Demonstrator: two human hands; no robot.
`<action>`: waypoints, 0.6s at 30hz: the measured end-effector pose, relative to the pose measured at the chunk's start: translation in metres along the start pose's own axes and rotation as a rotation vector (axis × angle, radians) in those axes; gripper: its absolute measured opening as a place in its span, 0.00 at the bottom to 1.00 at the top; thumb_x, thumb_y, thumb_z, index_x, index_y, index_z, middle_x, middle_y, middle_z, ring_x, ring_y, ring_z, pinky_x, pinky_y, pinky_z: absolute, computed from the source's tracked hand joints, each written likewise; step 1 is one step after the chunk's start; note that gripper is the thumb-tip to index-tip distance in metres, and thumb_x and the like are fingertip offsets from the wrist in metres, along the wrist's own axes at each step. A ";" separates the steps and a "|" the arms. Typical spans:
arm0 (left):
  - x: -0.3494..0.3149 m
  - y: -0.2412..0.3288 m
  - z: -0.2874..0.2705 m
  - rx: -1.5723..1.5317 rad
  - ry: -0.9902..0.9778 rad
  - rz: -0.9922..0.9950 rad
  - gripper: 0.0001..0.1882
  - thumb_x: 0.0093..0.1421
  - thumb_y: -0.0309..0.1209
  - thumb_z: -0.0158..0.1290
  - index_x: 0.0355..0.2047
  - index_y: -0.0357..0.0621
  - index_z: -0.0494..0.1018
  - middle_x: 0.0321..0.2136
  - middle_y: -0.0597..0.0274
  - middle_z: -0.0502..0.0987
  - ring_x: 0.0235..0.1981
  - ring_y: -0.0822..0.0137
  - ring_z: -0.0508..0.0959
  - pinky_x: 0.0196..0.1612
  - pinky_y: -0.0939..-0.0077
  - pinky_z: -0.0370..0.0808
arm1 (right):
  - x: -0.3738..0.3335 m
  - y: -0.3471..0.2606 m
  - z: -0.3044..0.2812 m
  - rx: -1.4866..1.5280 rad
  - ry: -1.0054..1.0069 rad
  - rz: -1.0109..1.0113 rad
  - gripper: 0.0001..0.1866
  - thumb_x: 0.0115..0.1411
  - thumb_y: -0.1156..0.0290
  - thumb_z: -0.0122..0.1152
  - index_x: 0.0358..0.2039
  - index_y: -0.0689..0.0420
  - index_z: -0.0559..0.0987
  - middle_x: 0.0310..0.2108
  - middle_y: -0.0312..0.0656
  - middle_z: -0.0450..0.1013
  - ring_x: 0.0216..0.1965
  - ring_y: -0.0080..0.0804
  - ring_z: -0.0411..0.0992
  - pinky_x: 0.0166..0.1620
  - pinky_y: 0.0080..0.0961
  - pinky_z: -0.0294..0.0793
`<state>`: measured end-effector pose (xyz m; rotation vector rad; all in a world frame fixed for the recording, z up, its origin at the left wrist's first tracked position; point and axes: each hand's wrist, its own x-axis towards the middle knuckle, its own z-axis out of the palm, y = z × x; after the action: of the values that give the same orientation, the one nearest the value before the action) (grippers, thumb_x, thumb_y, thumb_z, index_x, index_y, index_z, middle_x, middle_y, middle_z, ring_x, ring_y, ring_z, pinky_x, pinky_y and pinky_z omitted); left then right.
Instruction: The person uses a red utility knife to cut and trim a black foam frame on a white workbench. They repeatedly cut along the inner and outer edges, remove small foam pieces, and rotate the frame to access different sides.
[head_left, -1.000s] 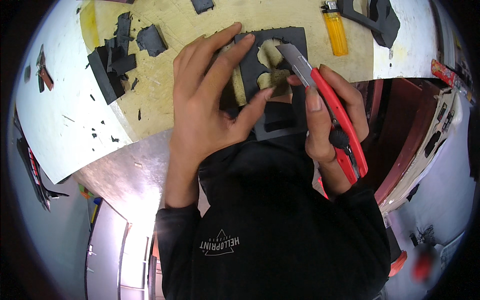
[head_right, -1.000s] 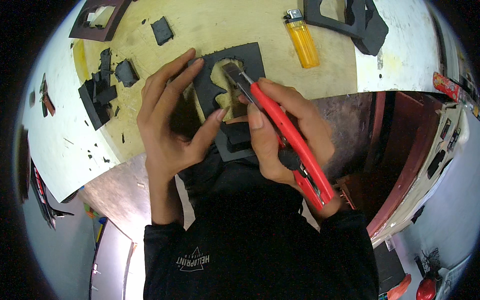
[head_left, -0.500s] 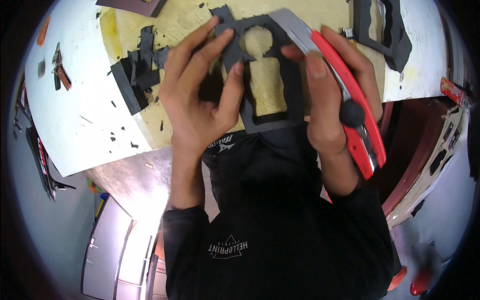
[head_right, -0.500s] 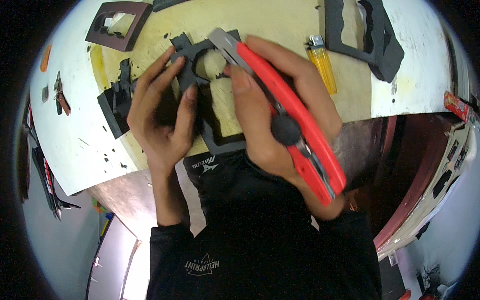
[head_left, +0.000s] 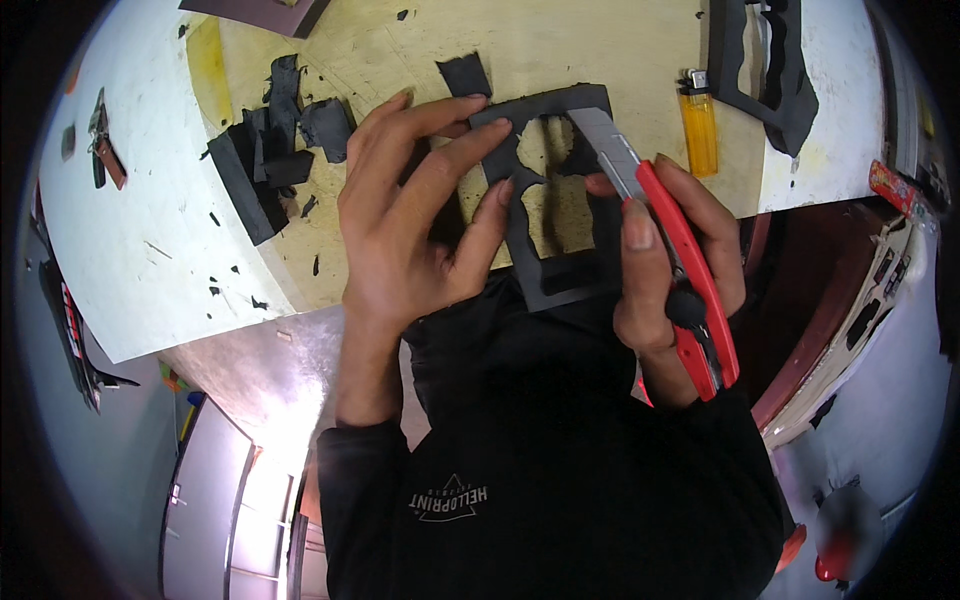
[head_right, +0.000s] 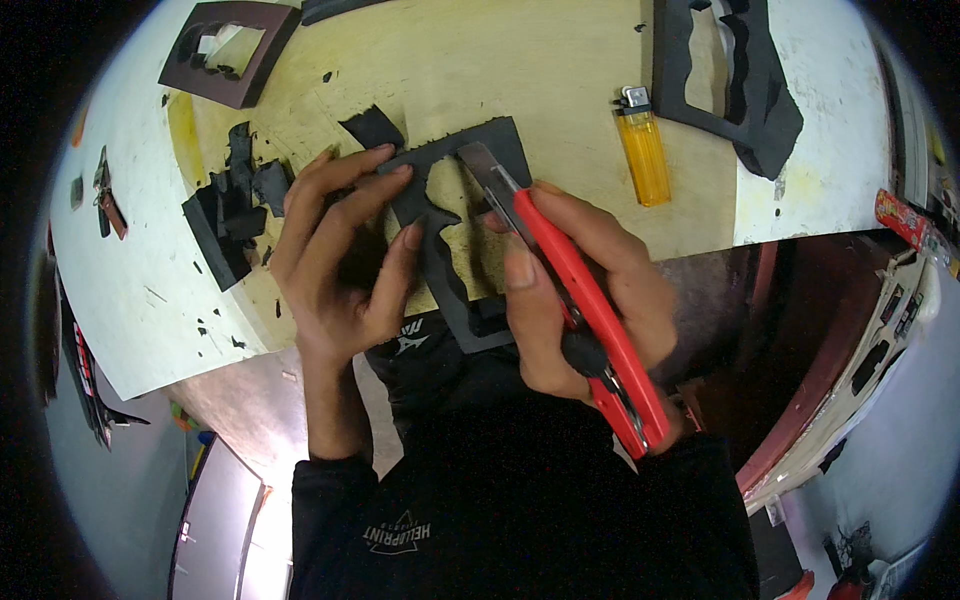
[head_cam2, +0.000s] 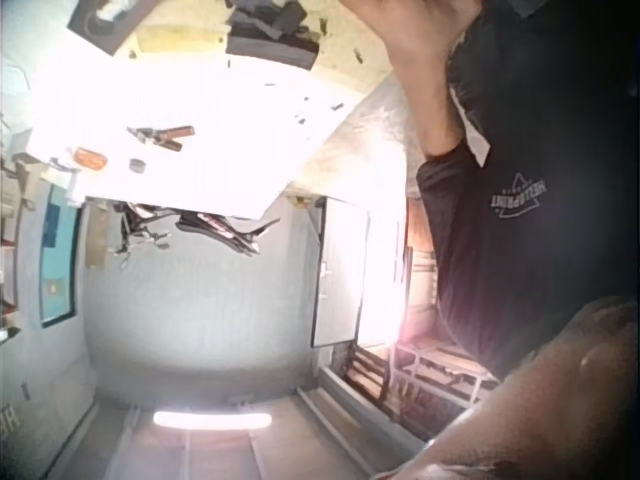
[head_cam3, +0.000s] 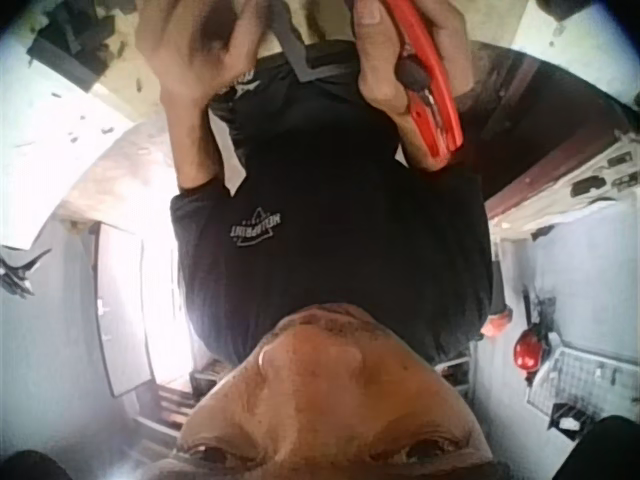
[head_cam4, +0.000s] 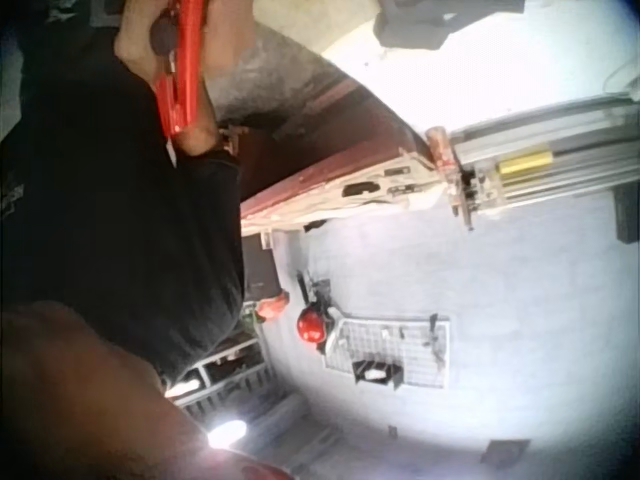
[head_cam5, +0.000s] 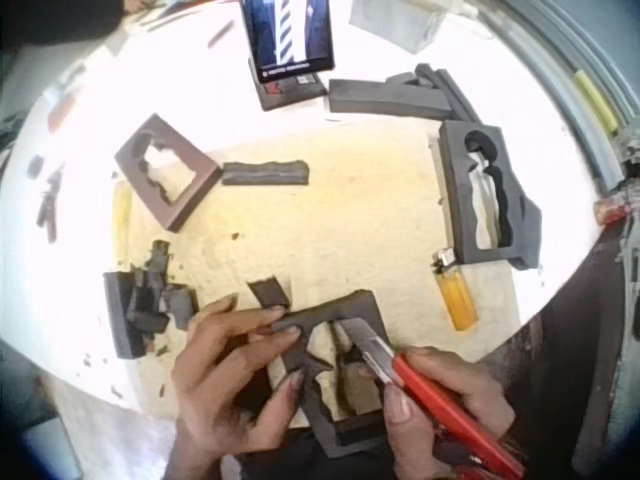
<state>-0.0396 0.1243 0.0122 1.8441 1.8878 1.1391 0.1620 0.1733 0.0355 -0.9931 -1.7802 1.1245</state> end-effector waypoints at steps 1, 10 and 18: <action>0.002 0.001 0.000 0.010 -0.003 0.006 0.19 0.45 0.25 0.64 0.41 0.44 0.82 0.46 0.53 0.79 0.47 0.53 0.80 0.59 0.54 0.69 | -0.001 0.003 0.000 -0.035 0.006 -0.005 0.20 0.63 0.78 0.61 0.53 0.72 0.71 0.42 0.59 0.78 0.43 0.39 0.81 0.47 0.29 0.80; 0.002 -0.007 0.011 0.023 0.099 -0.045 0.20 0.51 0.24 0.62 0.47 0.42 0.80 0.50 0.53 0.78 0.57 0.51 0.76 0.63 0.51 0.64 | 0.024 0.005 0.015 -0.013 0.035 -0.028 0.21 0.60 0.76 0.66 0.52 0.70 0.74 0.43 0.56 0.78 0.41 0.34 0.81 0.44 0.26 0.80; 0.011 0.004 0.003 0.109 -0.005 -0.037 0.29 0.51 0.27 0.65 0.55 0.39 0.75 0.55 0.48 0.76 0.57 0.52 0.75 0.61 0.57 0.68 | 0.001 0.004 -0.010 0.025 0.055 0.070 0.23 0.60 0.74 0.66 0.54 0.66 0.69 0.44 0.53 0.76 0.40 0.33 0.79 0.45 0.28 0.79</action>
<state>-0.0361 0.1348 0.0166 1.8573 2.0089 1.0379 0.1714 0.1783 0.0354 -1.0684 -1.6957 1.1492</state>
